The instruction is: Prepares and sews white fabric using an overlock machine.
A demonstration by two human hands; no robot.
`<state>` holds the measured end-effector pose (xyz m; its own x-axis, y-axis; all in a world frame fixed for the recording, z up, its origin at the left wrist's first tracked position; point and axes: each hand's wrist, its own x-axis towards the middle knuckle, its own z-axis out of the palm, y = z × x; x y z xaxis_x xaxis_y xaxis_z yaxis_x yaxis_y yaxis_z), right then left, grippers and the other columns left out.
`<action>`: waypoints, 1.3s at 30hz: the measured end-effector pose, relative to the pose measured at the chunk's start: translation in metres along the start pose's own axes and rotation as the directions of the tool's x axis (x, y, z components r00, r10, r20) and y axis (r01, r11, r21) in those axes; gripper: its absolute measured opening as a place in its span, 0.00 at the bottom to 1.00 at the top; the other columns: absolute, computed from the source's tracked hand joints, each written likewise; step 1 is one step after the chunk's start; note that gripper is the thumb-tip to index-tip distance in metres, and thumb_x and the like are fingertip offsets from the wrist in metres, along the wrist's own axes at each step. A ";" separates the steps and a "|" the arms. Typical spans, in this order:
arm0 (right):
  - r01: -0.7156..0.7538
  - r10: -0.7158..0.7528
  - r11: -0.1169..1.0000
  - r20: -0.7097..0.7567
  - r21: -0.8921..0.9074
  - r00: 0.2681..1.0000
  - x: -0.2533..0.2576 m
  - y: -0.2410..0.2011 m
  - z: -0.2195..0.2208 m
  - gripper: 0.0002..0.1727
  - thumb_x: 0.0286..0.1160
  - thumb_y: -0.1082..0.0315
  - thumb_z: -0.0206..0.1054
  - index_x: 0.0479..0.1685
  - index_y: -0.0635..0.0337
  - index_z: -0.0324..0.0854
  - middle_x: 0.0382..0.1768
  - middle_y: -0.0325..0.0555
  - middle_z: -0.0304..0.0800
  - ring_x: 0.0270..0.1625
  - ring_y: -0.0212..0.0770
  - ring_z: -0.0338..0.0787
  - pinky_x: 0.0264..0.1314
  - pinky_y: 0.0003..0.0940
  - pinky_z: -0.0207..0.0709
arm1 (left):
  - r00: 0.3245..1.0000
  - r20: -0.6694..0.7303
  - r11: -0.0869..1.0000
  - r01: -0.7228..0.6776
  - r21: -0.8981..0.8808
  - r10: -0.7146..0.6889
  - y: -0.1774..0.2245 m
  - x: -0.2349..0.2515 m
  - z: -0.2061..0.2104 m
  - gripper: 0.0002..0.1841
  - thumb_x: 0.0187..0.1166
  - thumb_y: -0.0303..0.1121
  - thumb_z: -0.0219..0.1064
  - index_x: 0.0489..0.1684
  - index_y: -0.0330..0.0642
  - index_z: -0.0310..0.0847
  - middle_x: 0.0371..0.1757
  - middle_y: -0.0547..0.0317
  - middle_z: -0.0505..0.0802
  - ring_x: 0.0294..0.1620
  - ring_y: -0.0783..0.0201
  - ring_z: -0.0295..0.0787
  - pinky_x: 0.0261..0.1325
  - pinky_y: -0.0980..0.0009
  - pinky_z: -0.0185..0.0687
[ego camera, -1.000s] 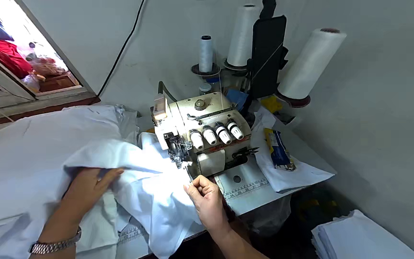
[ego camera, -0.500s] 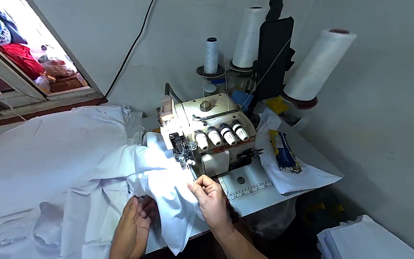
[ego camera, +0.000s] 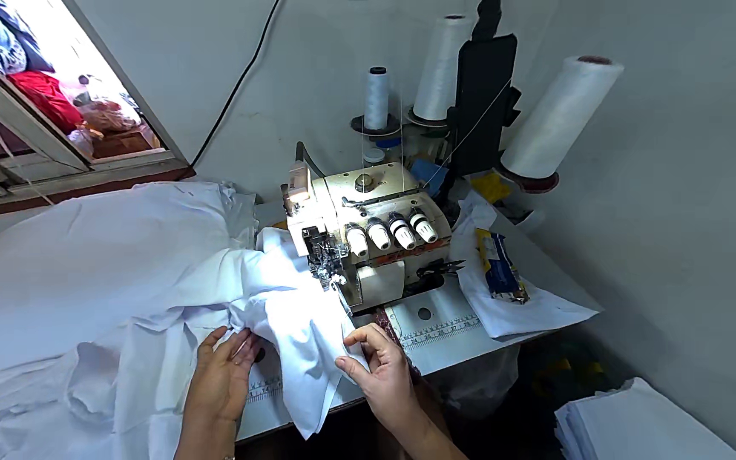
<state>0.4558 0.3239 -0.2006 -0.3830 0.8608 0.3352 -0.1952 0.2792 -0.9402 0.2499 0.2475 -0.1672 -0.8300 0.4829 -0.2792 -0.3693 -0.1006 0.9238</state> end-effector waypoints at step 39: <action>-0.357 0.354 0.890 0.065 0.283 0.933 -0.027 -0.018 -0.023 0.03 0.77 0.77 0.66 0.42 0.66 0.85 0.27 0.37 0.92 0.25 0.26 0.89 0.29 0.21 0.84 | 0.847 0.265 0.858 -0.501 0.110 0.461 0.073 -0.041 -0.051 0.16 0.85 0.18 0.48 0.63 0.45 0.71 0.35 0.77 0.95 0.34 0.78 0.94 0.41 0.78 0.93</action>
<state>0.4900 0.3055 -0.1937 -0.4850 0.8744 -0.0160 -0.2924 -0.1794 -0.9393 0.2353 0.1760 -0.1015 -0.7626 0.5931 0.2583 0.1447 -0.2327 0.9617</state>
